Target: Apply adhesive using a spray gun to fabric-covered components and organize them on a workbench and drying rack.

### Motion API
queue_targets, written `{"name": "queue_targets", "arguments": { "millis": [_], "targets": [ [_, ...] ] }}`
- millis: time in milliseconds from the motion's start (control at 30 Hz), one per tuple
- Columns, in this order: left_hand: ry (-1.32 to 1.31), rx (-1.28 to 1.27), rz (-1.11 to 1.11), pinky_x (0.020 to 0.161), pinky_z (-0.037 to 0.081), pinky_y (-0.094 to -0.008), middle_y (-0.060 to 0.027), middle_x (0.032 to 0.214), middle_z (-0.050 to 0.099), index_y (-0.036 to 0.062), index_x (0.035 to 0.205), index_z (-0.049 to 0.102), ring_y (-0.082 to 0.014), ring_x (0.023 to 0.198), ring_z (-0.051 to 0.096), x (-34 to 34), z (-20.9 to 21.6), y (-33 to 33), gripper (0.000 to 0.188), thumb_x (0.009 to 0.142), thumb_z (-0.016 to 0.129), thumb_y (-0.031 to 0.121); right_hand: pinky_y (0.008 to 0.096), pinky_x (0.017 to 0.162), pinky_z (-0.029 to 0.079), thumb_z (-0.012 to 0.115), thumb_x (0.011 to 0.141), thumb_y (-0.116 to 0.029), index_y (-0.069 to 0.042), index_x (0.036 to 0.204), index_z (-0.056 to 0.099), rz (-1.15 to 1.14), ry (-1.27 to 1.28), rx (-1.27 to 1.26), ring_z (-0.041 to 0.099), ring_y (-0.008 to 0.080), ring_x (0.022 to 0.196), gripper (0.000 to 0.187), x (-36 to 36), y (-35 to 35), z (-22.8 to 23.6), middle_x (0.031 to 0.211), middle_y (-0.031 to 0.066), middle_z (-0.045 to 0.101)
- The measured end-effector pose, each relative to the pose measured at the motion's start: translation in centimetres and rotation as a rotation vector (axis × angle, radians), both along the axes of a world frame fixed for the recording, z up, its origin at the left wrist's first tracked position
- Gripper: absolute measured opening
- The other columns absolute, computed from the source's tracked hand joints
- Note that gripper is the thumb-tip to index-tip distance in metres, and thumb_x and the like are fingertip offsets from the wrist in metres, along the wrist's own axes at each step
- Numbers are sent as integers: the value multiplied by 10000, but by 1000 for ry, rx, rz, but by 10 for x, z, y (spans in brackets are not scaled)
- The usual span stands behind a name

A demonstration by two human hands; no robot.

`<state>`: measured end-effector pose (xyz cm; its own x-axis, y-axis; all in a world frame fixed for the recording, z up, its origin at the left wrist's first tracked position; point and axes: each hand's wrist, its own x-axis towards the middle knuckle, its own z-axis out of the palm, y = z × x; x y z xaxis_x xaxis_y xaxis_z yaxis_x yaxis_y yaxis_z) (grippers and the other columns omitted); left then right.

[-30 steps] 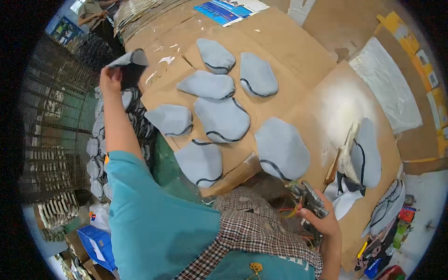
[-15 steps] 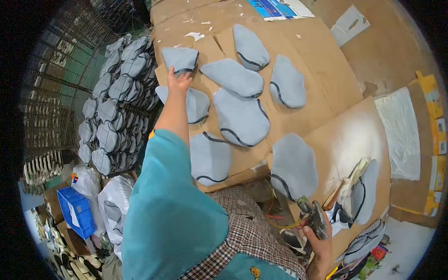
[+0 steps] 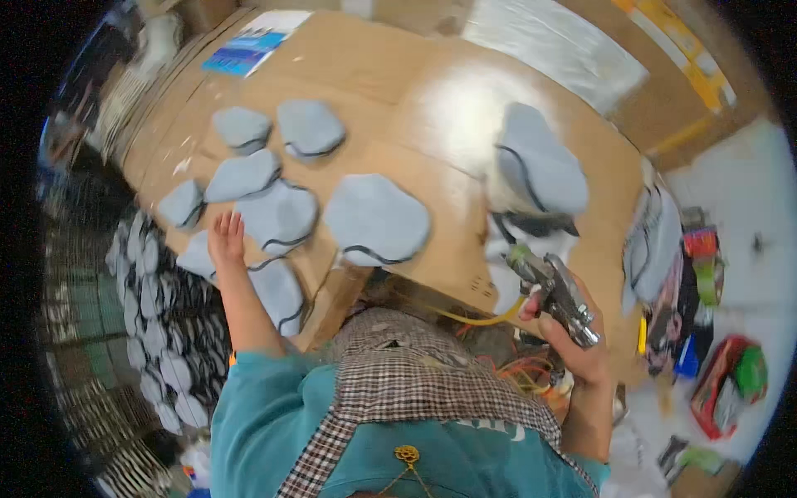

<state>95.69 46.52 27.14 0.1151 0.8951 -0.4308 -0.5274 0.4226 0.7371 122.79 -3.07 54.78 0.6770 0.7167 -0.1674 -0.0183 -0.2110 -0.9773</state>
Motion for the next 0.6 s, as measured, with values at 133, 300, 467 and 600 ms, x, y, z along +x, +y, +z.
{"name": "queue_targets", "arguments": {
  "millis": [133, 300, 467, 600],
  "targets": [
    [110, -105, 68, 872, 426, -414, -135, 1209, 492, 25, 1277, 322, -315, 974, 559, 57, 15, -86, 447, 894, 459, 211, 290, 718, 467, 653, 803, -190, 22, 1236, 415, -236, -47, 64, 565, 164, 821, 538, 9, -103, 11, 927, 87, 573],
    [102, 11, -62, 731, 445, -366, -148, 1109, 533, 89, 1282, 277, -305, 885, 587, 142, 38, -164, 481, 850, 484, 133, 287, 650, 480, 622, 822, -148, 45, 1017, 537, -515, -86, -42, 580, 169, 748, 287, 14, -200, 18, 840, 94, 585],
    [114, 85, -166, 630, 457, -300, -149, 1005, 571, 71, 1275, 298, -266, 771, 610, 203, 74, -221, 502, 824, 517, 90, 289, 672, 485, 673, 786, -152, 39, 1213, 449, -425, -60, 37, 580, 165, 745, 518, -9, -229, 12, 863, 98, 583],
    [142, 101, -205, 619, 452, -277, -122, 944, 593, 53, 1245, 354, -224, 732, 613, 209, 85, -233, 471, 812, 538, 67, 271, 677, 487, 656, 783, -136, 48, 1265, 400, -411, -157, 16, 573, 149, 739, 576, -28, -224, 23, 870, 96, 574]
  ]
}}
